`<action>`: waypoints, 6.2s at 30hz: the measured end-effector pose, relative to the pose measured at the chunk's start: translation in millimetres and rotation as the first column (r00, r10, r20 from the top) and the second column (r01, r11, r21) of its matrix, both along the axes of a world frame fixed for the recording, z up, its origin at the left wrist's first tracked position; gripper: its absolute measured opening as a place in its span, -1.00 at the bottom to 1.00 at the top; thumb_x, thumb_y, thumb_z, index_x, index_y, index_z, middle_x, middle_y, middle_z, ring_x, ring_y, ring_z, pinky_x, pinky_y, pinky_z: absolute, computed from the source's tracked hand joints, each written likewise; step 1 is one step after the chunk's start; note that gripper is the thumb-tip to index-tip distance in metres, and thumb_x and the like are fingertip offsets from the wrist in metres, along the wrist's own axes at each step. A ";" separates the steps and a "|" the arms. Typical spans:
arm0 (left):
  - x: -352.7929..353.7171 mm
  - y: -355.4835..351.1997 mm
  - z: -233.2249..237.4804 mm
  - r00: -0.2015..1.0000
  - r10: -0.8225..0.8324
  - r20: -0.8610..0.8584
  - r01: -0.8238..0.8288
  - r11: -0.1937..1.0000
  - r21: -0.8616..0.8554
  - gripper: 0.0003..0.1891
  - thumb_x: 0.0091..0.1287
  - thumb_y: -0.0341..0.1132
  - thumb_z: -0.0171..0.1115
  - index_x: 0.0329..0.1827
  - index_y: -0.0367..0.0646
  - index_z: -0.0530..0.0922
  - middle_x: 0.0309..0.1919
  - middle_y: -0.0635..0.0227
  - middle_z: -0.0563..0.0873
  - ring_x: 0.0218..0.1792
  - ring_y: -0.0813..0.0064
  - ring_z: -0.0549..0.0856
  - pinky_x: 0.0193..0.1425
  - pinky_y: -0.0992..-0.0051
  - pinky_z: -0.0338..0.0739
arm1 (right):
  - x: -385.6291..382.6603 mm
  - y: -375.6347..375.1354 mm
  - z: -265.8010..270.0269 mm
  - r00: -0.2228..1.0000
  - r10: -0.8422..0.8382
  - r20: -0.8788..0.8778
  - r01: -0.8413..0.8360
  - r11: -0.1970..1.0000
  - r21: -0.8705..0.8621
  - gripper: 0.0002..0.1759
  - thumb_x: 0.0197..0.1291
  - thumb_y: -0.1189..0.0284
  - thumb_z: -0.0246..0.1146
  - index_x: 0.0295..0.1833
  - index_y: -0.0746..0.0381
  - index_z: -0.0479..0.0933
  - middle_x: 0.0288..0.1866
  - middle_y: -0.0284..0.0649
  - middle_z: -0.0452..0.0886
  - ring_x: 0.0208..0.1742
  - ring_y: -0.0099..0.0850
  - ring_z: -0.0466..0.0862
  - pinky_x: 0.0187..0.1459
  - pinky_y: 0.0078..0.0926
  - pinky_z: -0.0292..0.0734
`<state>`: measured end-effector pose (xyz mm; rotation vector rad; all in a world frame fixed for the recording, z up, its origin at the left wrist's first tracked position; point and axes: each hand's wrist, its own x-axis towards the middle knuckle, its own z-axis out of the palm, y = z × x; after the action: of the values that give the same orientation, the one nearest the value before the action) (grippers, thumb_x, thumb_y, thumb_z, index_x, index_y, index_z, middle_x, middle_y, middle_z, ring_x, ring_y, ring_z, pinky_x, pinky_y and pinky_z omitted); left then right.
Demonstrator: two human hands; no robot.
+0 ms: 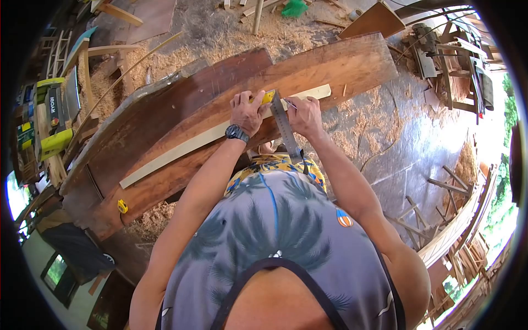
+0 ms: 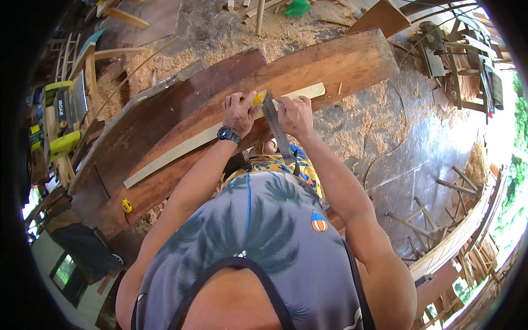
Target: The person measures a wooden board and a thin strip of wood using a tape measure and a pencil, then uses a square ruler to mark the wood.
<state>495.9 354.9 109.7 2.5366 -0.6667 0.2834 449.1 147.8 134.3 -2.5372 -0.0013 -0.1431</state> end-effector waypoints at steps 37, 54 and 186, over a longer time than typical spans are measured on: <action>-0.3 -1.3 -0.1 0.989 -0.144 -0.042 0.147 0.986 0.073 -0.50 0.38 -0.24 0.29 0.39 -0.06 0.54 0.17 0.13 0.53 0.16 0.09 0.49 0.30 0.10 0.38 | -2.4 -15.0 3.9 0.996 -0.006 -0.090 0.005 1.000 -0.008 -0.78 0.27 0.38 0.18 -0.10 0.21 0.67 -0.46 0.02 0.71 -0.27 0.03 0.72 0.31 0.06 0.42; 0.0 -1.4 -1.2 0.985 -0.162 -0.063 0.166 0.984 0.059 -0.50 0.40 -0.28 0.24 0.42 -0.05 0.50 0.18 0.11 0.52 0.17 0.06 0.49 0.32 0.06 0.36 | 3.5 -5.2 15.8 0.988 0.006 -0.156 -0.016 0.998 -0.063 -0.76 0.28 0.38 0.15 -0.04 0.16 0.67 -0.45 -0.02 0.71 -0.27 -0.07 0.74 0.37 0.07 0.32; -176.9 656.2 35.1 0.158 0.932 -0.327 -0.395 0.363 0.844 -0.44 0.37 -0.12 0.16 0.40 -0.18 0.49 0.44 -0.20 0.43 0.43 -0.12 0.45 0.46 0.06 0.40 | -179.8 104.1 -11.0 0.707 -0.082 -0.703 0.118 0.993 0.003 -0.75 0.19 0.45 0.24 -0.06 0.35 0.58 -0.13 0.10 0.75 0.00 0.06 0.73 0.04 -0.07 0.59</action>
<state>319.0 1011.1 144.8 2.8822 1.1384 -0.9564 269.3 251.8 123.3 -2.3816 0.4379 0.7880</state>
